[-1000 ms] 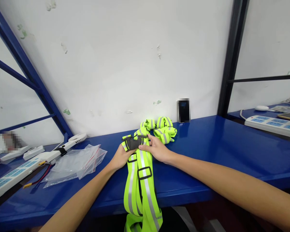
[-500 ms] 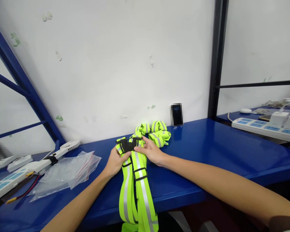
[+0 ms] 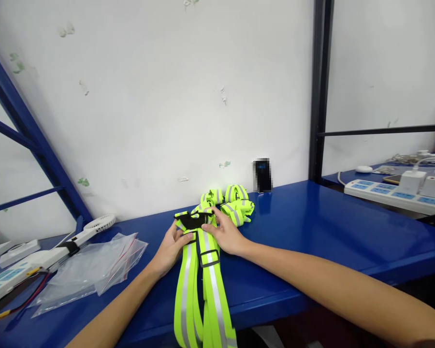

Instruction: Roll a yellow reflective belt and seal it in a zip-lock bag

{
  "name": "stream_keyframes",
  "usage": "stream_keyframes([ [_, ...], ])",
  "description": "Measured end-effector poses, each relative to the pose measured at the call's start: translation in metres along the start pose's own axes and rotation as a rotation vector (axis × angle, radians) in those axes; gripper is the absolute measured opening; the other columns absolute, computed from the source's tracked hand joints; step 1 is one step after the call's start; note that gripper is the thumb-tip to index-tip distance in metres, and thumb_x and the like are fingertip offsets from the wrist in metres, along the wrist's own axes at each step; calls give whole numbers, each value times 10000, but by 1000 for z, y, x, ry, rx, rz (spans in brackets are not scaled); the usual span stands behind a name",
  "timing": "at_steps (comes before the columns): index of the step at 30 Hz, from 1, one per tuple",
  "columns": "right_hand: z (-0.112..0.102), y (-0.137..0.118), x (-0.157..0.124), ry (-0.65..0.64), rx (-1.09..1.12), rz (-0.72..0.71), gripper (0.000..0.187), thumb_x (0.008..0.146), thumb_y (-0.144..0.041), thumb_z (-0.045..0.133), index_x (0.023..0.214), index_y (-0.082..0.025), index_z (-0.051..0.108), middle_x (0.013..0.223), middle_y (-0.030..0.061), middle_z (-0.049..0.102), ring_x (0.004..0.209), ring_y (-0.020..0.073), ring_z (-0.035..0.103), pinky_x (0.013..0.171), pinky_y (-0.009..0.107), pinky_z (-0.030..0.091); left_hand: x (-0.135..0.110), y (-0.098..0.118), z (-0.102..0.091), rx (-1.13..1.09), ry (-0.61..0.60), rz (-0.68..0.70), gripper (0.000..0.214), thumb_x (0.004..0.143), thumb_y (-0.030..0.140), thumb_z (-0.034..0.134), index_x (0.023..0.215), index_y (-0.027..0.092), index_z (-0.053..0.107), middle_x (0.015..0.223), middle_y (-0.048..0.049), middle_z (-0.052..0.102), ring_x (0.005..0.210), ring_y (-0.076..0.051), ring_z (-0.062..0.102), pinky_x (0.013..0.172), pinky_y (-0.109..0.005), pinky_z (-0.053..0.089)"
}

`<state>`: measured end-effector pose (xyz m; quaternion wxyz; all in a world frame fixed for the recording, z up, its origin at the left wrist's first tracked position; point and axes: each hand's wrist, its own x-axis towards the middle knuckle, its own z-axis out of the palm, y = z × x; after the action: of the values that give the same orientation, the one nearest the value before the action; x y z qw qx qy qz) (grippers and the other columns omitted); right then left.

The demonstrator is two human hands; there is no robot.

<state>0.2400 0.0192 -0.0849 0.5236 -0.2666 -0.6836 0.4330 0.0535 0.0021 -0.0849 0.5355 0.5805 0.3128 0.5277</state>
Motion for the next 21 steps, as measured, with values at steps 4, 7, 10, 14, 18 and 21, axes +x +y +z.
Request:
stream_keyframes([
  [4,-6,-3,0,27,-173,-70,289,850,-329,580,1120,-224,578,1018,38,631,949,221,593,808,333,485,-1,2,0,-145,-39,-157,492,764,469,675,1170,232,532,1074,-76,669,910,-221,667,773,-352,535],
  [7,-6,-3,0,-16,-164,-76,232,865,-289,535,1060,-219,641,1027,42,645,958,225,597,847,349,472,0,3,-1,-151,12,-180,407,775,509,642,1038,202,601,1004,-63,667,831,-196,662,703,-307,535],
  [10,-4,-2,0,-5,-51,-16,216,809,-217,555,980,-218,687,1046,37,661,971,226,606,872,355,470,2,5,-1,-129,9,-142,400,732,401,720,1051,190,604,979,-59,675,845,-190,656,740,-295,524],
  [14,-1,-2,0,-49,206,151,477,695,-120,575,1141,-276,640,1102,14,666,972,215,629,837,340,501,3,9,-4,-148,37,-49,728,656,295,792,1302,213,467,1024,-77,692,910,-212,665,863,-345,503],
  [18,-3,-9,-2,-109,218,195,754,728,-147,567,1421,-364,364,1118,3,672,964,195,643,835,342,517,6,10,-8,-166,130,-14,934,616,229,818,1412,210,331,1078,-90,689,945,-222,668,889,-361,502],
  [21,-7,-16,-3,-181,222,239,806,755,-194,563,1470,-380,241,1046,-2,697,844,180,668,772,338,537,8,7,-11,-120,99,8,806,612,226,818,1327,173,450,1148,-116,666,962,-238,666,877,-361,511],
])
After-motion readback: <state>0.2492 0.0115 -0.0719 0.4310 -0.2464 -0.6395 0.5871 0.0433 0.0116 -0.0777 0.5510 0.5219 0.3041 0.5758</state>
